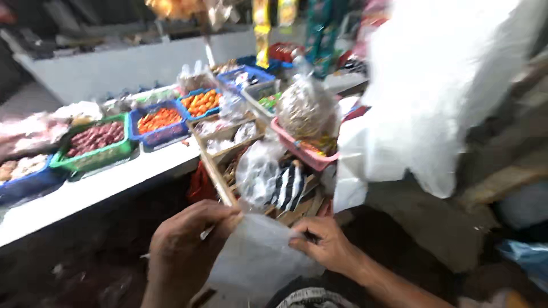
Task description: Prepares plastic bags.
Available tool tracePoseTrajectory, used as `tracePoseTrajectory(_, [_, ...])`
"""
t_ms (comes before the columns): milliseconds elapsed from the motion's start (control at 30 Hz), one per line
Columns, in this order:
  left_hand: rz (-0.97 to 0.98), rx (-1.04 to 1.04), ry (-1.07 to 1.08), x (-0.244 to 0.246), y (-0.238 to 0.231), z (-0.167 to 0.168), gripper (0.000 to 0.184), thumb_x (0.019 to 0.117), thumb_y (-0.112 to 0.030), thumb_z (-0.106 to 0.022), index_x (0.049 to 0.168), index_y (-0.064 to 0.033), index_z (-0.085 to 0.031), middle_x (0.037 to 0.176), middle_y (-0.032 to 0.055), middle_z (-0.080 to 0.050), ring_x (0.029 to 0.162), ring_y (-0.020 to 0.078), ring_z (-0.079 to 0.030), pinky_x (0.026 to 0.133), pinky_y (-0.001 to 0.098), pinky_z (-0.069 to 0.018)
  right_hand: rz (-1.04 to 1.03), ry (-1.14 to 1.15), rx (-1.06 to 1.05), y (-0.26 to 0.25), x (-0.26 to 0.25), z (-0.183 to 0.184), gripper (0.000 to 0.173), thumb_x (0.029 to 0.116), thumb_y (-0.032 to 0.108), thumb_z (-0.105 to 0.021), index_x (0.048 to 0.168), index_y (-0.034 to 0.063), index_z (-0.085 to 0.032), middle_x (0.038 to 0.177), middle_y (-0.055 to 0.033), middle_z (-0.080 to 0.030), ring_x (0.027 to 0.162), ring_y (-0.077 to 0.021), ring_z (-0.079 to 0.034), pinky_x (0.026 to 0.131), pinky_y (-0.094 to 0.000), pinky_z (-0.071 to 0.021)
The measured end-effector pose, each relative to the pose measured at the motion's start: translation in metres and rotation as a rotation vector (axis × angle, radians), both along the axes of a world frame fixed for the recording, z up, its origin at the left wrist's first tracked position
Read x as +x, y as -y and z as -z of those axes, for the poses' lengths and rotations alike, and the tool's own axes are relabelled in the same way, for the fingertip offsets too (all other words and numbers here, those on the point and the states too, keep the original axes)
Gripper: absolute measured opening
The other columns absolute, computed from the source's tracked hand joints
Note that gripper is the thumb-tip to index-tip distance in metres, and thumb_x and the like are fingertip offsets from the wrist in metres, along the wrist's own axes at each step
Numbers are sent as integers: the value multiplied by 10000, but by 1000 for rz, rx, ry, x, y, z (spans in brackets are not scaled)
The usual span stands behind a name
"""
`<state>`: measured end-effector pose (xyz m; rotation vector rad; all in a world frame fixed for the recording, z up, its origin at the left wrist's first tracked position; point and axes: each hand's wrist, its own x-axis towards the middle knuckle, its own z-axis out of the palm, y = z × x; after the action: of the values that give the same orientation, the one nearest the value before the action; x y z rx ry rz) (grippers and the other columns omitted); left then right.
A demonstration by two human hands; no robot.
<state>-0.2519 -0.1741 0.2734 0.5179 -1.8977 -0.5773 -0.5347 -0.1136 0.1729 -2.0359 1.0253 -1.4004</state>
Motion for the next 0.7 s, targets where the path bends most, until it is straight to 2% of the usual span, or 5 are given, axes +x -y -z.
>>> tracePoseTrajectory(200, [345, -14, -40, -98, 32, -59, 129, 1022, -239, -622, 1114, -170, -680, 978, -98, -674, 835, -6, -633, 748, 163, -550, 157, -9, -223, -17, -94, -65, 522, 870, 439, -818, 1250, 108, -681, 1062, -31, -720, 891, -78, -680, 749, -249, -605])
tracePoseTrajectory(333, [315, -157, 2, -158, 39, -107, 186, 1049, -326, -527, 1094, -197, -653, 931, -103, -624, 810, -10, -587, 731, 172, -514, 618, -118, -496, -1, -170, -119, 642, 991, 620, -545, 1328, 77, -598, 1235, -111, -656, 1099, -186, -646, 896, -374, -578])
tracePoseTrajectory(433, [176, -276, 79, -203, 38, -149, 112, 1022, -199, -559, 1013, -156, -662, 815, -73, -636, 694, 33, -612, 606, 210, -549, 508, -175, -198, 16, -205, -151, 648, 1049, 575, -443, 1436, 65, -543, 1368, -100, -630, 1226, -174, -631, 1007, -382, -565])
tracePoseTrajectory(533, [88, -290, 134, -246, 40, -189, 80, 984, -167, -621, 1002, -147, -697, 799, -67, -673, 630, 40, -622, 538, 222, -545, 385, -215, -17, 22, -227, -192, 463, 1076, 432, -485, 1396, 118, -601, 1245, -26, -705, 1062, -86, -694, 927, -319, -593])
tracePoseTrajectory(700, [-31, -360, 183, -306, 57, -247, 106, 988, -242, -663, 992, -162, -731, 809, -77, -696, 649, 8, -640, 584, 213, -561, 707, -224, -271, 29, -272, -290, 254, 1047, 277, -574, 1220, 134, -695, 1054, -10, -743, 875, -122, -720, 789, -389, -626])
